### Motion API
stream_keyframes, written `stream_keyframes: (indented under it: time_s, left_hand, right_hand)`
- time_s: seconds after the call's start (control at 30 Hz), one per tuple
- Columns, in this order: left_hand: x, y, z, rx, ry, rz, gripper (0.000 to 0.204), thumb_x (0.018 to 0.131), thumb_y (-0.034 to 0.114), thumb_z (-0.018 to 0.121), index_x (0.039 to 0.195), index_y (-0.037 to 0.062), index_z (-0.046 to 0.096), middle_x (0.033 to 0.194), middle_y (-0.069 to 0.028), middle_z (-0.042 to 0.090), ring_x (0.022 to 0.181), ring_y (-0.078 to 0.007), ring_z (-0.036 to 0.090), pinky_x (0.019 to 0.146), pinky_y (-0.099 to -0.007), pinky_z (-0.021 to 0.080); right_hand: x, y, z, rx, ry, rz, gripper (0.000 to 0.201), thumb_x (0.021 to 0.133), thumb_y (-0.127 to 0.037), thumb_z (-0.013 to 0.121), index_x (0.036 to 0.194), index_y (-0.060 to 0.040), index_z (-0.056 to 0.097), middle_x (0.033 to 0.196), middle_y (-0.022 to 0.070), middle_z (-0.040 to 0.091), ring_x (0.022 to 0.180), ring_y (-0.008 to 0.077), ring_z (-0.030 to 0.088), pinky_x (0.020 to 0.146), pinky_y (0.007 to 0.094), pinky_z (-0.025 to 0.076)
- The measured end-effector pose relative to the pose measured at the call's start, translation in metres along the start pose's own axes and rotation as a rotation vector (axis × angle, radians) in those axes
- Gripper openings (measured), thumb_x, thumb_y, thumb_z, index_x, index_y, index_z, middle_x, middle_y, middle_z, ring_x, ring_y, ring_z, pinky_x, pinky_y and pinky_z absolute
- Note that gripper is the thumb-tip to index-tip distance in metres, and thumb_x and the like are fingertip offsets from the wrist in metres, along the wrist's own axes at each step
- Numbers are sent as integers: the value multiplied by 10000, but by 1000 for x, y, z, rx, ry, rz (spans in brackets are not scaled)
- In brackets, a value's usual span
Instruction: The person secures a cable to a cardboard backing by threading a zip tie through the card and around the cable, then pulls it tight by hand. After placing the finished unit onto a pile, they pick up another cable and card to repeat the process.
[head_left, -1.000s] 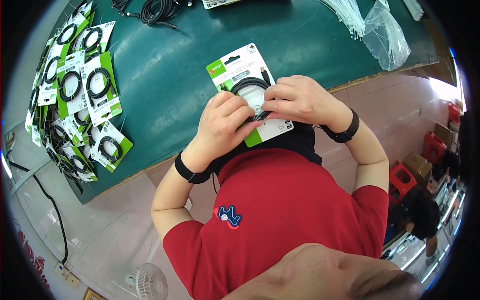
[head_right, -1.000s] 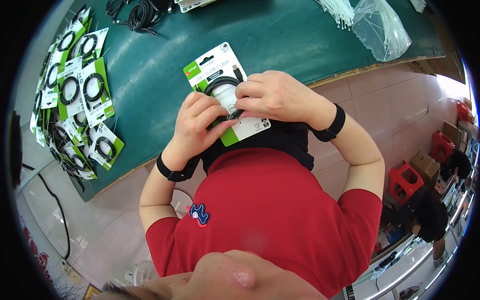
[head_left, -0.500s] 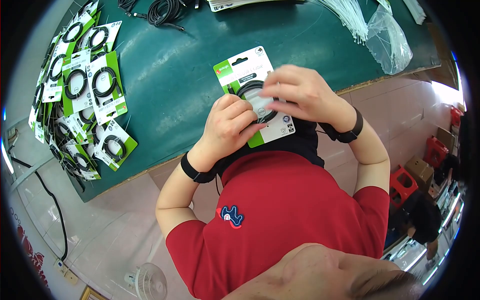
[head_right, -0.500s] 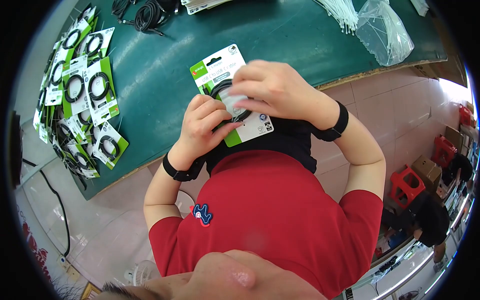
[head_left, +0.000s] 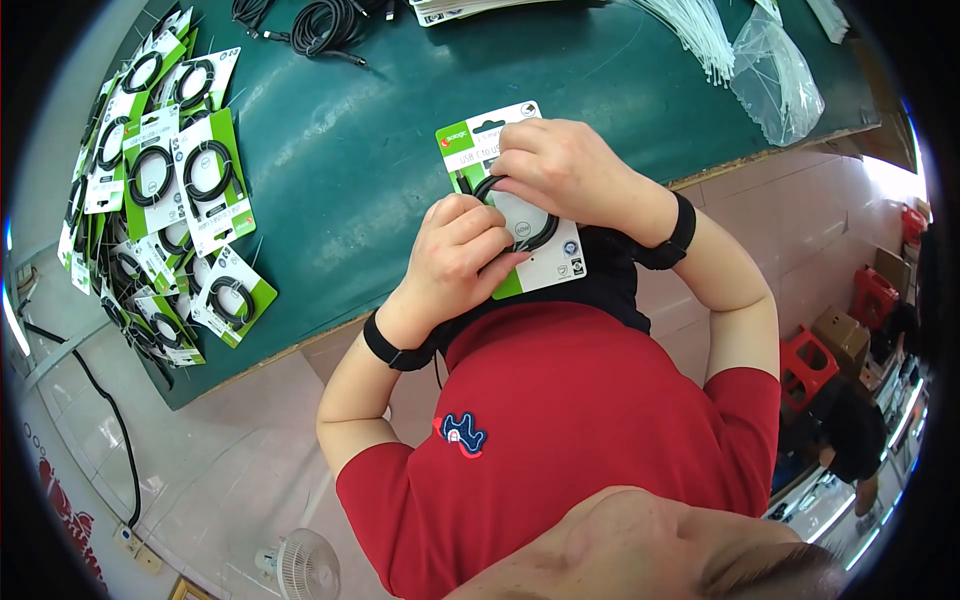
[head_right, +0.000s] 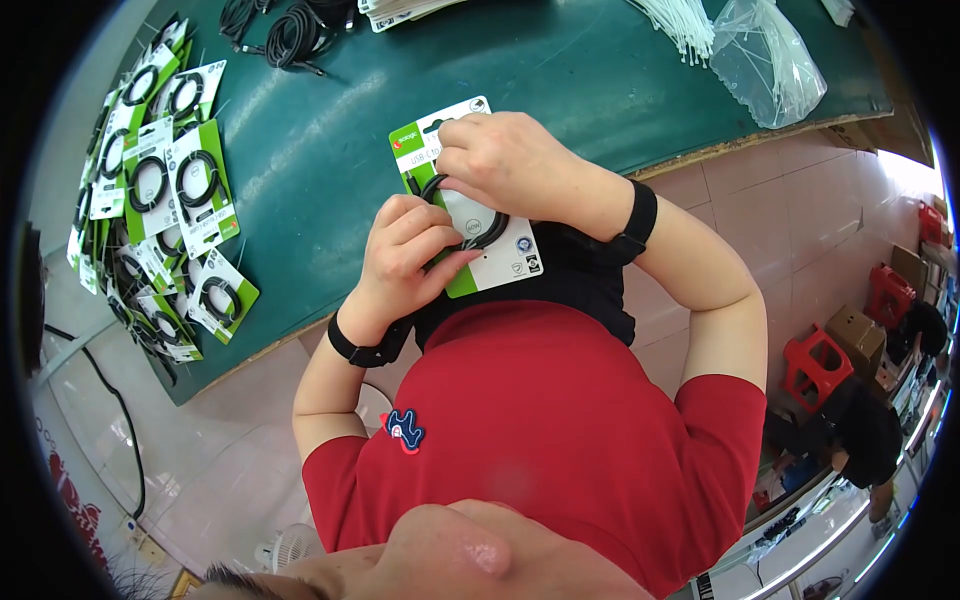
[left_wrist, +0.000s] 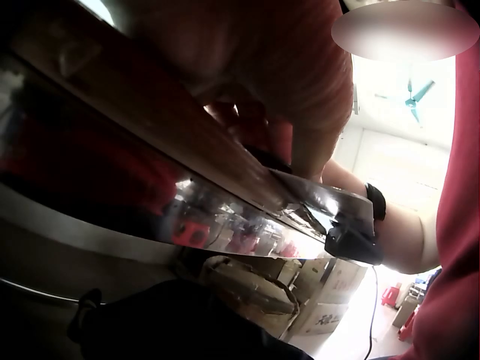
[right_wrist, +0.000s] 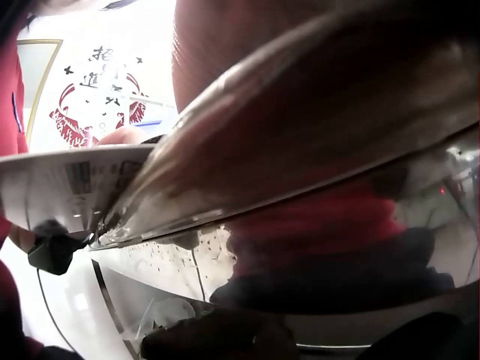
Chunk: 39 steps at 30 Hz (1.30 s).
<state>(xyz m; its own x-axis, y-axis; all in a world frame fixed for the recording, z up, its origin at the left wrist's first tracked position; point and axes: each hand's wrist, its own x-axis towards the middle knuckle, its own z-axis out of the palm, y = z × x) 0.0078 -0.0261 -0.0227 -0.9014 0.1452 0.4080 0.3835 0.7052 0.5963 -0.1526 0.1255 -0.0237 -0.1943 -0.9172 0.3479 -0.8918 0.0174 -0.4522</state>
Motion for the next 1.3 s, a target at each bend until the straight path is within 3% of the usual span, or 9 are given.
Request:
stream_keyframes:
  time_s: [0.13, 0.27, 0.4, 0.57, 0.97, 1.3]
  left_hand:
    - [0, 1, 0, 4, -3, -8, 236, 696, 163, 842, 824, 92, 656, 885, -23, 625, 865, -249, 591, 763, -402, 474]
    - [0, 1, 0, -19, -4, -17, 231, 695, 158, 842, 818, 90, 657, 889, -24, 629, 871, -250, 594, 764, -405, 475]
    - [0, 0, -1, -13, -27, -19, 230, 699, 157, 843, 809, 84, 655, 892, -26, 633, 875, -252, 597, 770, -406, 477]
    - [0, -1, -3, -13, -54, -16, 229, 703, 155, 844, 806, 80, 653, 889, -29, 634, 876, -254, 599, 778, -406, 480]
    - [2, 2, -3, 7, -41, 6, 226, 701, 149, 847, 803, 79, 658, 883, -31, 636, 862, -255, 596, 783, -392, 484]
    - [0, 4, -3, 42, -36, 25, 230, 685, 138, 852, 830, 87, 680, 910, -42, 640, 883, -268, 594, 794, -387, 481]
  right_hand:
    - [-2, -5, -16, 100, 157, -29, 223, 774, -159, 795, 937, -65, 676, 989, 53, 638, 867, 274, 626, 725, 392, 528]
    - [-22, -12, -36, 268, -38, -106, 214, 775, -180, 798, 916, -71, 679, 988, 35, 639, 849, 260, 617, 717, 394, 522]
    - [-38, -3, -29, 214, -108, -137, 216, 767, -193, 800, 904, -76, 680, 970, 29, 629, 843, 244, 615, 704, 381, 515]
    - [-43, 0, -21, 160, -112, -195, 215, 768, -195, 797, 905, -79, 678, 965, 28, 625, 835, 239, 615, 689, 372, 509]
    - [-51, -14, -20, 175, 1, -121, 188, 790, -185, 782, 919, -90, 684, 966, 23, 619, 829, 226, 624, 673, 369, 514]
    - [-53, -21, -15, 135, -26, -142, 147, 843, -166, 722, 962, -86, 688, 969, 36, 619, 828, 241, 636, 672, 371, 516]
